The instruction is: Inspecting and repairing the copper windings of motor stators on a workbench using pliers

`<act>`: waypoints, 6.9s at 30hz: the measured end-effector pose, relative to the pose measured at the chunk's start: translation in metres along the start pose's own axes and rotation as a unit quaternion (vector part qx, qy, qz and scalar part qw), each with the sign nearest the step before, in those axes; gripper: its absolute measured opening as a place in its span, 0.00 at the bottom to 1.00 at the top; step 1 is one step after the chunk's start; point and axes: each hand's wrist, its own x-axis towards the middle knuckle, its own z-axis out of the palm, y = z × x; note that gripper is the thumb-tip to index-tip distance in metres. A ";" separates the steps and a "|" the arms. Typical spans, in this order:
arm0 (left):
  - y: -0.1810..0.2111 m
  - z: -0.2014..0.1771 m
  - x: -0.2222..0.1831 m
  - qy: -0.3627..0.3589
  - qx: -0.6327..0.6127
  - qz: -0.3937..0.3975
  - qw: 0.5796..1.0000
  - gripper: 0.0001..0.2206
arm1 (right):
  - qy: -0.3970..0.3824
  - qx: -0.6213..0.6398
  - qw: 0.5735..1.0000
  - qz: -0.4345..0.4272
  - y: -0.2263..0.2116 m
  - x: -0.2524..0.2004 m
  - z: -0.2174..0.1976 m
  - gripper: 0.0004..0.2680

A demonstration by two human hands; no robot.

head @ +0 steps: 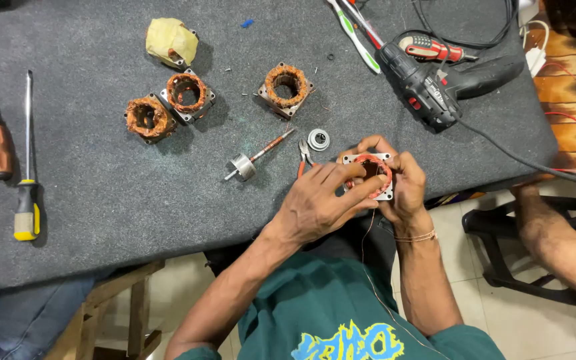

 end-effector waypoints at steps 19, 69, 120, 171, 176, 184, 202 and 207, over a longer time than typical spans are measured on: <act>-0.025 -0.003 0.024 0.053 -0.181 -0.172 0.967 0.05 | -0.060 -0.047 0.997 -0.012 0.003 0.003 -0.004 0.21; -0.020 0.012 -0.045 0.002 0.159 0.028 0.987 0.08 | -0.020 -0.204 0.978 -0.048 0.001 0.021 -0.018 0.09; 0.031 0.045 0.000 -0.057 0.147 -0.045 0.986 0.12 | 0.230 -0.507 0.769 -0.315 -0.019 -0.083 -0.049 0.08; 0.017 -0.014 -0.009 -0.141 -0.102 -0.171 0.970 0.09 | 0.073 -0.512 0.830 -0.208 -0.032 0.014 0.010 0.03; 0.002 0.002 -0.020 -0.085 -0.187 -0.269 0.941 0.12 | 0.039 -0.522 0.833 -0.179 -0.031 0.030 0.010 0.03; -0.013 0.022 0.008 -0.090 -0.184 -0.385 0.900 0.11 | 0.002 -0.500 0.849 -0.169 -0.048 0.040 0.015 0.03; -0.012 0.031 0.025 -0.071 -0.091 -0.493 0.862 0.06 | 0.065 -0.473 0.870 -0.125 -0.055 0.023 0.013 0.11; -0.006 0.029 0.020 -0.038 -0.088 -0.445 0.890 0.04 | -0.048 -0.489 0.868 -0.077 -0.051 -0.004 -0.013 0.27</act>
